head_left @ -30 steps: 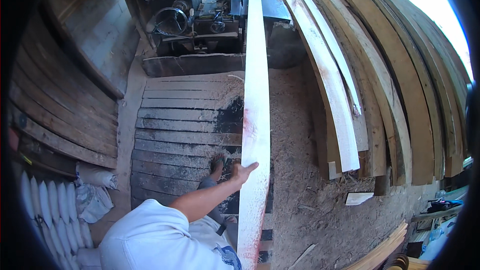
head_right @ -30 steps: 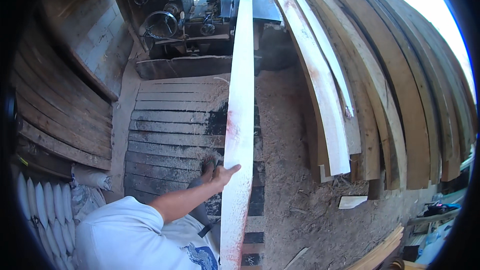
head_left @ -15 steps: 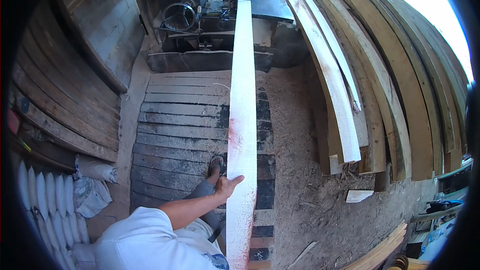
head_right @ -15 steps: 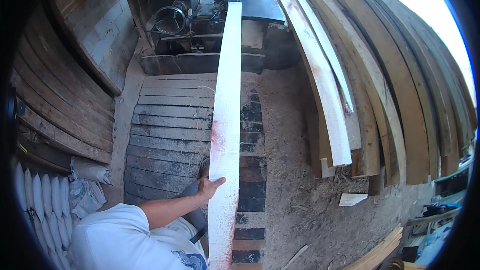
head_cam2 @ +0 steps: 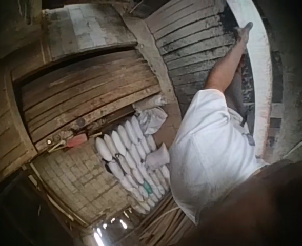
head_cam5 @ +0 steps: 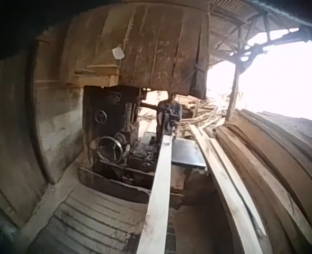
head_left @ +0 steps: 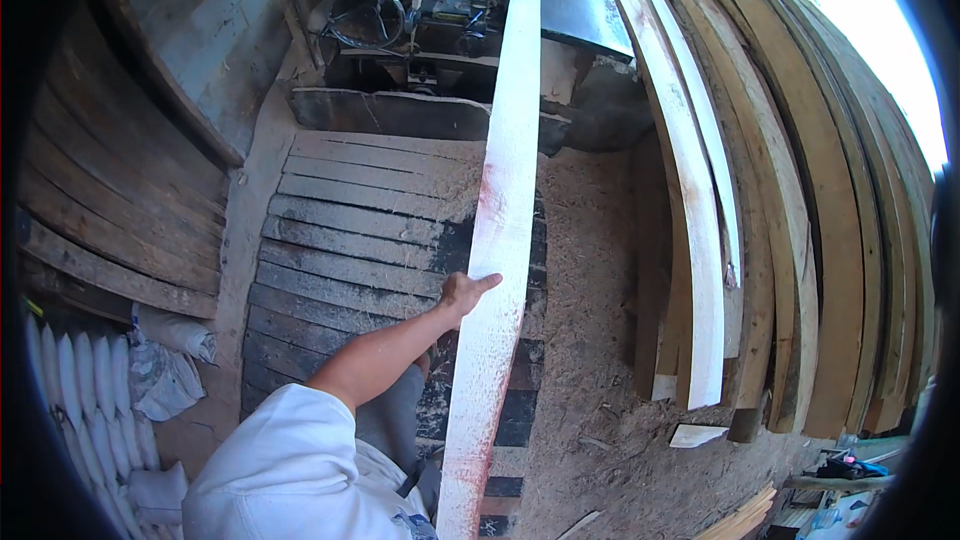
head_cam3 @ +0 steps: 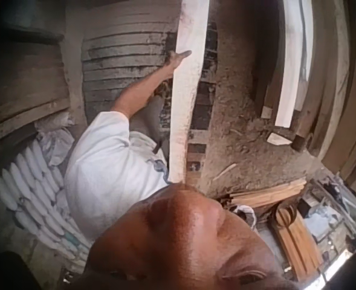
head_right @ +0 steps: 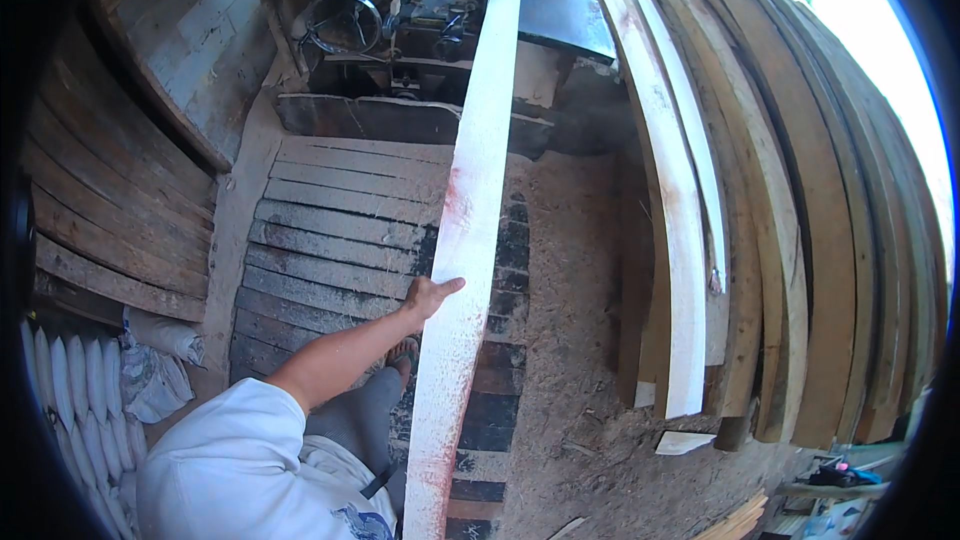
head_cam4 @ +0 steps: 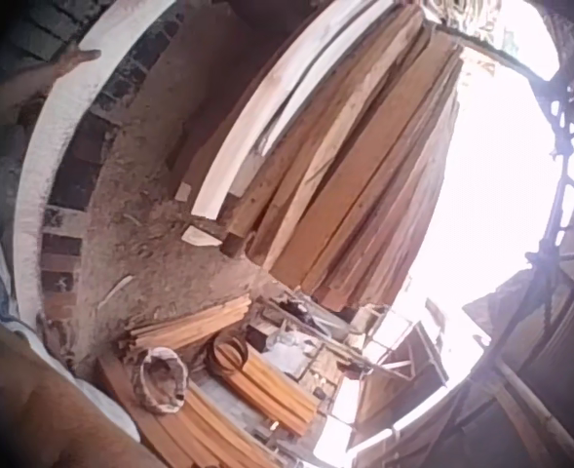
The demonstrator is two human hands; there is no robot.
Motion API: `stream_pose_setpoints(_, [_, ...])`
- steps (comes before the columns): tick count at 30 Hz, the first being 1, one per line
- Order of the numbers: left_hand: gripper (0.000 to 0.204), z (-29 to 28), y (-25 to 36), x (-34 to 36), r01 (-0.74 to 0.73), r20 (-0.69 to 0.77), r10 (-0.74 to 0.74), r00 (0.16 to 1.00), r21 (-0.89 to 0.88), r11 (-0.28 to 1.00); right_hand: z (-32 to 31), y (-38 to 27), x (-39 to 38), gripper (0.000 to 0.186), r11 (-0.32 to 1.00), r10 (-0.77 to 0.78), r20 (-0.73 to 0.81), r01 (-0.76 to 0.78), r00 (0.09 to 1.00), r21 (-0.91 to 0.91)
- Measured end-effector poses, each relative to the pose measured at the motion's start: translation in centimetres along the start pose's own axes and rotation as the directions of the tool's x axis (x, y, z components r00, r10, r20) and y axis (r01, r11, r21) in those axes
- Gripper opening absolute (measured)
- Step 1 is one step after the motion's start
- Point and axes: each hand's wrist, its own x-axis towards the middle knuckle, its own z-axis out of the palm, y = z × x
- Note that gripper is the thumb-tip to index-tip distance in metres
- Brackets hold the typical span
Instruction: The person places long wooden planks onto a large industrial table saw, aligns them against a guide, and pushes them through the blade to trim the edges.
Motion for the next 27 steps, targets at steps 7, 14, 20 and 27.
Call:
stream_pose_setpoints(7, [0.064, -2.9, 9.0, 20.8, -0.013, -0.083, 0.008, 0.996, -0.067, 0.998, -1.2, -7.5, -1.9, 0.07, 0.973, 0.22, 0.032, -0.217, 0.975, -0.078])
stream_pose_setpoints(14, [0.059, -4.2, 3.5, 10.0, 0.128, 0.286, -0.108, 0.952, -0.051, 0.99, -4.3, -24.4, 11.7, 0.107, 0.993, 0.077, -0.12, -0.087, 0.99, -0.08])
stream_pose_setpoints(20, [0.071, -4.8, -2.2, -0.1, 0.336, 0.412, -0.348, 0.842, 0.103, 0.936, -9.5, -43.5, 22.9, 0.091, 0.977, -0.211, -0.122, 0.212, 0.97, -0.001])
stream_pose_setpoints(27, [0.065, -3.2, 3.7, 16.8, 0.202, 0.047, -0.197, 0.979, -0.282, 0.938, -11.6, -43.3, 26.4, 0.056, 0.654, -0.637, -0.066, 0.585, 0.768, 0.479])
